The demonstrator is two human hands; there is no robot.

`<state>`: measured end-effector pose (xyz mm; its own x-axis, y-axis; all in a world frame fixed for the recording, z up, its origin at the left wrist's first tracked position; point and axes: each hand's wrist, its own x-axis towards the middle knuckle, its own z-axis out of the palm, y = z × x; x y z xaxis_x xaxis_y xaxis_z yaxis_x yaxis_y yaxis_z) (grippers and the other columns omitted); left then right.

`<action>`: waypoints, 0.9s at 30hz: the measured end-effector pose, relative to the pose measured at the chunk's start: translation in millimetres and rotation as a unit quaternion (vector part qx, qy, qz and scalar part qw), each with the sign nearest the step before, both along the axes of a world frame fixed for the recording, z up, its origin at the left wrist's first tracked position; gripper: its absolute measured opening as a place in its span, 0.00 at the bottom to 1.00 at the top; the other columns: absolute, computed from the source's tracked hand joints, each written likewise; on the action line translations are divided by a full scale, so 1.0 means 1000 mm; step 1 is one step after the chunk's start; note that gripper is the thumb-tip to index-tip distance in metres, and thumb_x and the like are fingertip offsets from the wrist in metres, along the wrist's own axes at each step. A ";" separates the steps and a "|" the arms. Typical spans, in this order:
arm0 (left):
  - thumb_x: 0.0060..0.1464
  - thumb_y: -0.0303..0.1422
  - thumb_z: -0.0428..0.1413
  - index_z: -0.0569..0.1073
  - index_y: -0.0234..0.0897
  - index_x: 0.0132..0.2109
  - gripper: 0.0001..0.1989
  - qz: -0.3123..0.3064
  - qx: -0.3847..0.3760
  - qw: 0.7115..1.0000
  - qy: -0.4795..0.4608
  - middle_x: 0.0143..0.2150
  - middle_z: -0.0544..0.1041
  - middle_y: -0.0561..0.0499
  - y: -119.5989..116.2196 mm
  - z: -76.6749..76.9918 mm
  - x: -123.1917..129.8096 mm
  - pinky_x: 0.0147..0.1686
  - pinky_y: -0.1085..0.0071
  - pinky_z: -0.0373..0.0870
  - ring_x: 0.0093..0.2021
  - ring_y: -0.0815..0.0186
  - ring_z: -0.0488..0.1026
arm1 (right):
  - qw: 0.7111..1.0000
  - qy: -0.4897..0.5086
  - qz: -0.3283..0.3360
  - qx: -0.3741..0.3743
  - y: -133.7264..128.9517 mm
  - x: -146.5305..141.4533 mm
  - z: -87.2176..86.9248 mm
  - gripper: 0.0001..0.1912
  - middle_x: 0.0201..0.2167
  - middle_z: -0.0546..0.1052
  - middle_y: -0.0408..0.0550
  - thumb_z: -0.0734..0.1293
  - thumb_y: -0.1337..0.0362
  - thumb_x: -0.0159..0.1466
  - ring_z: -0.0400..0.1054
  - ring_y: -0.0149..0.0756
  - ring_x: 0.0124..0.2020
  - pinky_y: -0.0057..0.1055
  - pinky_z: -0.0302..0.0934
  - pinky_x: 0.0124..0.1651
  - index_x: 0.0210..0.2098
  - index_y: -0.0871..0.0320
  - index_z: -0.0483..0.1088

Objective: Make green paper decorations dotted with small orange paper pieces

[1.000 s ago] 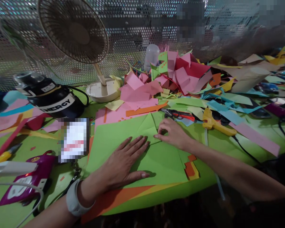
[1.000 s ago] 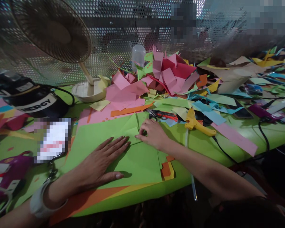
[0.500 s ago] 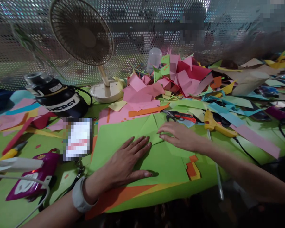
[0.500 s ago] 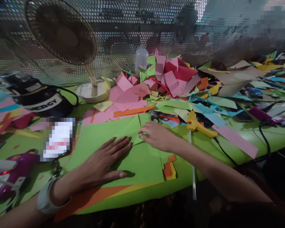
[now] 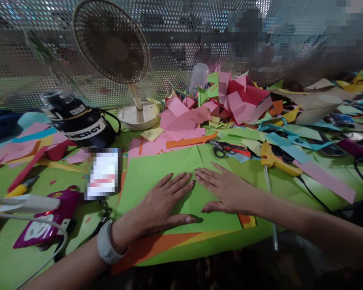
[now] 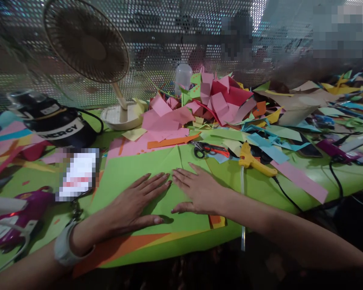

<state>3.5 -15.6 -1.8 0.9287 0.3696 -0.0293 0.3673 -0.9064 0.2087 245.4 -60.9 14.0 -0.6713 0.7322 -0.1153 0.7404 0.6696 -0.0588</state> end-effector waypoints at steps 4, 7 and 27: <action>0.57 0.58 0.39 0.39 0.38 0.69 0.42 -0.014 -0.019 1.000 0.017 0.71 0.39 0.45 0.002 0.003 -0.005 0.66 0.56 0.34 0.70 0.59 0.36 | 1.000 0.013 -0.010 0.009 -0.004 0.009 -0.007 0.47 0.65 0.53 0.64 0.47 0.37 0.63 0.45 0.48 0.67 0.49 0.34 0.67 0.65 0.71 0.51; 0.57 0.57 0.40 0.36 0.40 0.69 0.42 -0.012 -0.032 0.999 0.028 0.71 0.38 0.46 0.003 0.007 -0.016 0.66 0.56 0.33 0.69 0.58 0.36 | 1.000 0.017 -0.021 0.008 -0.006 0.016 -0.006 0.46 0.65 0.53 0.64 0.48 0.37 0.63 0.45 0.47 0.67 0.49 0.34 0.67 0.65 0.69 0.50; 0.56 0.58 0.43 0.35 0.40 0.69 0.44 0.035 -0.040 0.998 0.021 0.71 0.39 0.46 -0.005 0.010 -0.062 0.66 0.54 0.32 0.69 0.57 0.38 | 0.860 0.142 -0.258 -0.417 0.073 -0.075 0.038 0.24 0.15 0.73 0.43 0.69 0.48 0.56 0.68 0.29 0.15 0.24 0.60 0.23 0.16 0.61 0.65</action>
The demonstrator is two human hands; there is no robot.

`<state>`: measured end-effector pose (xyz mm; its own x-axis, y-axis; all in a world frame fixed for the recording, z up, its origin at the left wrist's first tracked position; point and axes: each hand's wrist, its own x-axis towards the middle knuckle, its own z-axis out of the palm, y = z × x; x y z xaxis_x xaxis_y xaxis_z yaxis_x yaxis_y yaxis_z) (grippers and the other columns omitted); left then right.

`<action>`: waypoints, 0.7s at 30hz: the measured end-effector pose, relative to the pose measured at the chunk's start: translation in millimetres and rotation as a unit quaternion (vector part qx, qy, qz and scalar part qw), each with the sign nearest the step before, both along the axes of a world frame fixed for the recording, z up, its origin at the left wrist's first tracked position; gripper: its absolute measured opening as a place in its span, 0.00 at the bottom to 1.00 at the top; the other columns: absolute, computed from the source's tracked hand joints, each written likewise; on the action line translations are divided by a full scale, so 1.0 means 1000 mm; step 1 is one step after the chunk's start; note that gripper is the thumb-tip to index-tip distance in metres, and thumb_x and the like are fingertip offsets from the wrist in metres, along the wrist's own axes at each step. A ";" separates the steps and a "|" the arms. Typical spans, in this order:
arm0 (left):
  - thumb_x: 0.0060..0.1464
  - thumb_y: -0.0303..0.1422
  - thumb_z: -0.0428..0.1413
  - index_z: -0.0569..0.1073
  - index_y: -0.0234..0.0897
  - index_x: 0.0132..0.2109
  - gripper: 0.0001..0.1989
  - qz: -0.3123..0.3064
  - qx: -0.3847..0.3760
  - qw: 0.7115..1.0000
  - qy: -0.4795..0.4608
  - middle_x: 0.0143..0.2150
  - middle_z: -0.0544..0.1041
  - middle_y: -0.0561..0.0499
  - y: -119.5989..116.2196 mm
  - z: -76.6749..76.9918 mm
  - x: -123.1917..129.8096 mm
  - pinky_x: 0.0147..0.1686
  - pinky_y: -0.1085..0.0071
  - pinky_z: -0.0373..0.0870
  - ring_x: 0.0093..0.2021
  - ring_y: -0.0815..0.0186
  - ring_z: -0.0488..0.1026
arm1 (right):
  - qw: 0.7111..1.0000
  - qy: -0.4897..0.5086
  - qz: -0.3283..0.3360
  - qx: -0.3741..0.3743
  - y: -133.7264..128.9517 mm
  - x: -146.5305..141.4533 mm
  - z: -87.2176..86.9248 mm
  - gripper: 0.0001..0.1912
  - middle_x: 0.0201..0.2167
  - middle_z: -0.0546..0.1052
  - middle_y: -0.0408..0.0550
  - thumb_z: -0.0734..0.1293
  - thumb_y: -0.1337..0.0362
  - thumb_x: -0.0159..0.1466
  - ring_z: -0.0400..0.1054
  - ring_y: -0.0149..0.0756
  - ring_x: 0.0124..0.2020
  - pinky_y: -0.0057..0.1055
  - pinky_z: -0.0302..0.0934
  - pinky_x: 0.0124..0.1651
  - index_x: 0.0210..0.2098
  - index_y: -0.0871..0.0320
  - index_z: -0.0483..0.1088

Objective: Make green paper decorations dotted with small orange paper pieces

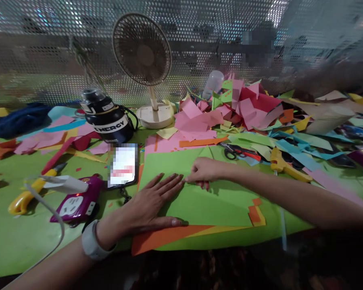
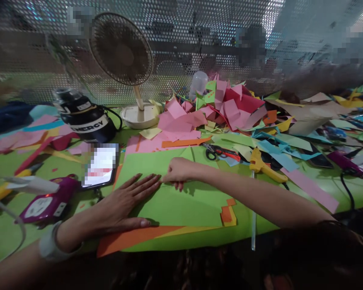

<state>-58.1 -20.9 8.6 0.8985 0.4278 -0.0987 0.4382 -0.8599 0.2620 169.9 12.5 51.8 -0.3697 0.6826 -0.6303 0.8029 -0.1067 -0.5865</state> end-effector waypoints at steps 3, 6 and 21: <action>0.56 0.58 0.43 0.35 0.39 0.69 0.44 -0.002 0.005 1.000 -0.009 0.71 0.40 0.46 0.000 0.000 0.000 0.66 0.55 0.33 0.69 0.57 0.39 | 0.998 0.000 0.006 -0.057 0.008 -0.009 -0.016 0.25 0.11 0.70 0.40 0.72 0.48 0.52 0.66 0.27 0.13 0.23 0.59 0.21 0.14 0.61 0.64; 0.56 0.58 0.43 0.35 0.40 0.69 0.44 -0.004 -0.001 1.000 -0.008 0.71 0.40 0.46 0.000 0.001 -0.001 0.66 0.54 0.35 0.69 0.57 0.39 | 0.996 0.001 -0.002 -0.084 0.008 -0.002 -0.022 0.25 0.09 0.69 0.38 0.73 0.48 0.51 0.64 0.25 0.12 0.22 0.59 0.21 0.13 0.61 0.64; 0.56 0.57 0.45 0.35 0.44 0.69 0.43 -0.005 -0.014 1.000 -0.012 0.70 0.42 0.46 0.003 0.001 -0.003 0.65 0.52 0.37 0.69 0.55 0.41 | 0.993 -0.065 -0.075 -0.058 -0.012 0.112 -0.008 0.26 0.12 0.70 0.41 0.72 0.43 0.46 0.65 0.26 0.14 0.24 0.57 0.20 0.14 0.60 0.64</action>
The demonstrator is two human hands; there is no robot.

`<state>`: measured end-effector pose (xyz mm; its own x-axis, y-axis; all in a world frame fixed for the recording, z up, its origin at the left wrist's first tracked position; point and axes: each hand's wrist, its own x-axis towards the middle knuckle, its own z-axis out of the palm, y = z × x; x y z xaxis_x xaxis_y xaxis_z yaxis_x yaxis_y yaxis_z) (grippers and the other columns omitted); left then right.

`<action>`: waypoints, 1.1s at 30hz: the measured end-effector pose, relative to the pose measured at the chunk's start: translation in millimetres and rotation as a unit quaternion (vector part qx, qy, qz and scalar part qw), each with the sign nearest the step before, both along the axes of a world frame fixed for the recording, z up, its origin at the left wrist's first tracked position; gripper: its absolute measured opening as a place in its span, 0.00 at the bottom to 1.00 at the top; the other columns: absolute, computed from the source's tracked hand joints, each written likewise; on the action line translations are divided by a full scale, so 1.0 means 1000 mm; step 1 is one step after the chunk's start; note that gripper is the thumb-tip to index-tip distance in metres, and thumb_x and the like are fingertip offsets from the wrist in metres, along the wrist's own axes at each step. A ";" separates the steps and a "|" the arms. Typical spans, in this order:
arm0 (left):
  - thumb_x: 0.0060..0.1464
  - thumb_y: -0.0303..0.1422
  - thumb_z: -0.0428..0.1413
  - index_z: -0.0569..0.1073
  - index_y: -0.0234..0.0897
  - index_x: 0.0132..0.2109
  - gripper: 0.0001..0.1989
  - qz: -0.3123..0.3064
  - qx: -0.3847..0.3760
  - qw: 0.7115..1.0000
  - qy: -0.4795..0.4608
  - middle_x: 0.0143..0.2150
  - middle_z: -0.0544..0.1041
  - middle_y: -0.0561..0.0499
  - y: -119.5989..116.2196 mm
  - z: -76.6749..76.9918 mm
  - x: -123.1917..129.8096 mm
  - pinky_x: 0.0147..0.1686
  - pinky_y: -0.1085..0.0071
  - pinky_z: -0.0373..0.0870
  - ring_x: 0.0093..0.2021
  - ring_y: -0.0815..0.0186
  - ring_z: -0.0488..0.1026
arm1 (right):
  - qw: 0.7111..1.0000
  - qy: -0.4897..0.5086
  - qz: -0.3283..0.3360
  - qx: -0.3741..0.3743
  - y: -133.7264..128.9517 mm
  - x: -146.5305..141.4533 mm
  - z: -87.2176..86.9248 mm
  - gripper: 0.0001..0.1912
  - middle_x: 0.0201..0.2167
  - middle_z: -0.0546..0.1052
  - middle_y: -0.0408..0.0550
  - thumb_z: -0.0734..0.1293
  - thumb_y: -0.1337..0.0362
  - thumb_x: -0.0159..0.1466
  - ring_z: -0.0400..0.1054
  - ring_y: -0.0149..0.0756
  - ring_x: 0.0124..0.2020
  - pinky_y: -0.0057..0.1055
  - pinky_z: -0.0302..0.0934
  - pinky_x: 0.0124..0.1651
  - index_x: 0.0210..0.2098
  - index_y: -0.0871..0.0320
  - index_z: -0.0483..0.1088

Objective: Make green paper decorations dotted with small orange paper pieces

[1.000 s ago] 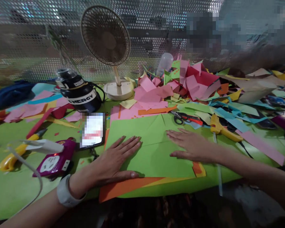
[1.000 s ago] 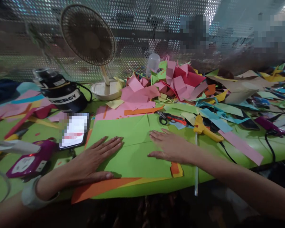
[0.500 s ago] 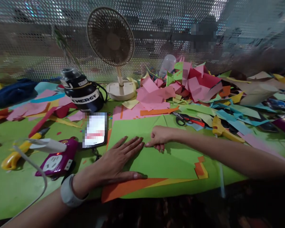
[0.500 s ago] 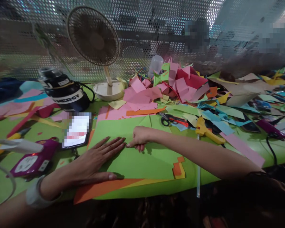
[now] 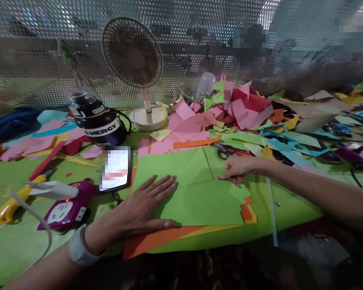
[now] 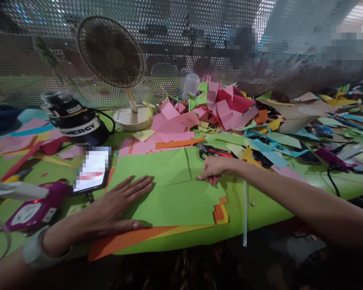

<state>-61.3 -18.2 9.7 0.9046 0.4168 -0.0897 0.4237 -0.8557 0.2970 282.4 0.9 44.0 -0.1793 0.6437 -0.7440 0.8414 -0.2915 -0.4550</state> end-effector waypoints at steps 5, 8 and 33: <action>0.56 0.55 0.47 0.52 0.43 0.67 0.36 0.024 -0.001 1.000 -0.014 0.68 0.55 0.45 0.006 0.010 0.008 0.63 0.54 0.49 0.66 0.54 0.54 | 0.999 0.031 0.003 0.038 0.003 -0.022 0.009 0.25 0.14 0.72 0.41 0.70 0.44 0.51 0.65 0.25 0.16 0.23 0.53 0.20 0.16 0.59 0.65; 0.58 0.53 0.46 0.71 0.39 0.52 0.26 0.120 0.031 0.990 -0.071 0.54 0.73 0.42 0.008 0.023 0.024 0.51 0.59 0.65 0.53 0.55 0.69 | 0.998 0.043 0.031 0.016 0.007 -0.042 0.002 0.25 0.14 0.74 0.43 0.71 0.45 0.50 0.67 0.26 0.16 0.23 0.52 0.20 0.16 0.60 0.66; 0.45 0.57 0.56 0.69 0.37 0.15 0.28 0.286 -0.412 0.862 0.071 0.09 0.66 0.55 0.043 0.017 0.070 0.17 0.73 0.59 0.11 0.72 0.61 | 0.995 0.098 0.020 0.014 0.005 -0.047 -0.017 0.26 0.10 0.70 0.38 0.73 0.45 0.47 0.65 0.26 0.12 0.23 0.63 0.21 0.13 0.61 0.65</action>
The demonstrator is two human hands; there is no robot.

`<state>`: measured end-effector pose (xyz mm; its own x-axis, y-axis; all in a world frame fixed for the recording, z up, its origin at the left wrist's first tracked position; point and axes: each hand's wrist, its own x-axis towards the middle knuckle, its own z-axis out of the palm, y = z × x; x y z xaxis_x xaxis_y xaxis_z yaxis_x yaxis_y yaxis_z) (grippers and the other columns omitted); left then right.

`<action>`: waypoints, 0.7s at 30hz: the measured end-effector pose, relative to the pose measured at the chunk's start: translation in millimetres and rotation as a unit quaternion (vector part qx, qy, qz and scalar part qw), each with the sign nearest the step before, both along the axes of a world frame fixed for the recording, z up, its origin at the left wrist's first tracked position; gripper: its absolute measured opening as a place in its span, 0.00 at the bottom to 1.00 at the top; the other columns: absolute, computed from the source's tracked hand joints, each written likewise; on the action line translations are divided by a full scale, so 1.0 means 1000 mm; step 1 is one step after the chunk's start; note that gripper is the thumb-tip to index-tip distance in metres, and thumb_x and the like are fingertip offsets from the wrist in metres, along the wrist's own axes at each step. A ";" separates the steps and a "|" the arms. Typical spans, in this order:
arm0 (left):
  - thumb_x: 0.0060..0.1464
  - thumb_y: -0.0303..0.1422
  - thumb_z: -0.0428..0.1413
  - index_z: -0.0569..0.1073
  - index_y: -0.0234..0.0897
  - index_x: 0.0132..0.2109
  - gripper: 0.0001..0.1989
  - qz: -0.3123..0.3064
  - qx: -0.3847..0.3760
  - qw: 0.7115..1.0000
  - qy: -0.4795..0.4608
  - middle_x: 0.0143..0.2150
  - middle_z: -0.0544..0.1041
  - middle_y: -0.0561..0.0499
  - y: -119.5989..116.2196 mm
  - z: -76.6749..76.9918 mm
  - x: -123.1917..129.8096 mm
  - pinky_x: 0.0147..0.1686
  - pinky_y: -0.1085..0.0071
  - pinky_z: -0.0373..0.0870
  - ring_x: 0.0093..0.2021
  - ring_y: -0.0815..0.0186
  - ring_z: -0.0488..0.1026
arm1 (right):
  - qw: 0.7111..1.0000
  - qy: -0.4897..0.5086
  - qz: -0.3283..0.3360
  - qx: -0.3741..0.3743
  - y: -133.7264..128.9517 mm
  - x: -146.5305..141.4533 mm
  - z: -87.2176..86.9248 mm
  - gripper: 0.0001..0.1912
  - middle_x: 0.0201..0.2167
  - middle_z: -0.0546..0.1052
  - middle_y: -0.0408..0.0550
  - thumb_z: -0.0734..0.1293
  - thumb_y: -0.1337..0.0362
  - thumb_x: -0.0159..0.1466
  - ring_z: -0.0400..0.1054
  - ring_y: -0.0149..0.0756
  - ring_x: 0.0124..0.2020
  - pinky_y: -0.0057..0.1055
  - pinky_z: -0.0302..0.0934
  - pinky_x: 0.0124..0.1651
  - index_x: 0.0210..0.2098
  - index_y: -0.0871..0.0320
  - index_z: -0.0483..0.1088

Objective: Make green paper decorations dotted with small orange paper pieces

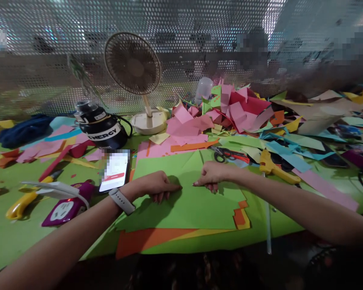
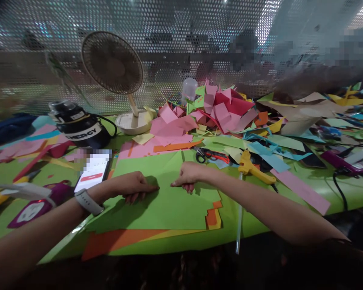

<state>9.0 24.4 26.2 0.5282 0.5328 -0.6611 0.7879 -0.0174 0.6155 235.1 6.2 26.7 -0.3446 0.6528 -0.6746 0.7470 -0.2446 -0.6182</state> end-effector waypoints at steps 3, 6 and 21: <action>0.42 0.58 0.56 0.69 0.36 0.14 0.29 0.004 -0.002 1.000 0.028 0.09 0.66 0.54 0.001 -0.001 -0.017 0.17 0.73 0.59 0.11 0.71 0.61 | 1.000 0.002 0.003 0.005 0.000 0.001 -0.001 0.25 0.10 0.70 0.38 0.73 0.46 0.49 0.65 0.26 0.12 0.23 0.63 0.21 0.14 0.61 0.66; 0.42 0.58 0.56 0.69 0.37 0.15 0.29 0.014 0.005 0.999 0.050 0.08 0.65 0.54 0.001 0.001 -0.034 0.17 0.73 0.58 0.11 0.71 0.59 | 1.000 0.002 0.007 0.014 0.000 0.002 -0.004 0.25 0.10 0.70 0.39 0.72 0.46 0.50 0.65 0.26 0.12 0.24 0.64 0.22 0.14 0.61 0.66; 0.60 0.47 0.46 0.71 0.36 0.52 0.23 -0.001 0.466 0.880 -0.087 0.52 0.76 0.43 -0.039 0.003 -0.009 0.51 0.60 0.68 0.52 0.57 0.73 | 0.870 -0.276 -0.099 0.396 -0.006 0.062 0.032 0.17 0.44 0.74 0.59 0.61 0.52 0.62 0.67 0.50 0.45 0.36 0.59 0.38 0.41 0.60 0.70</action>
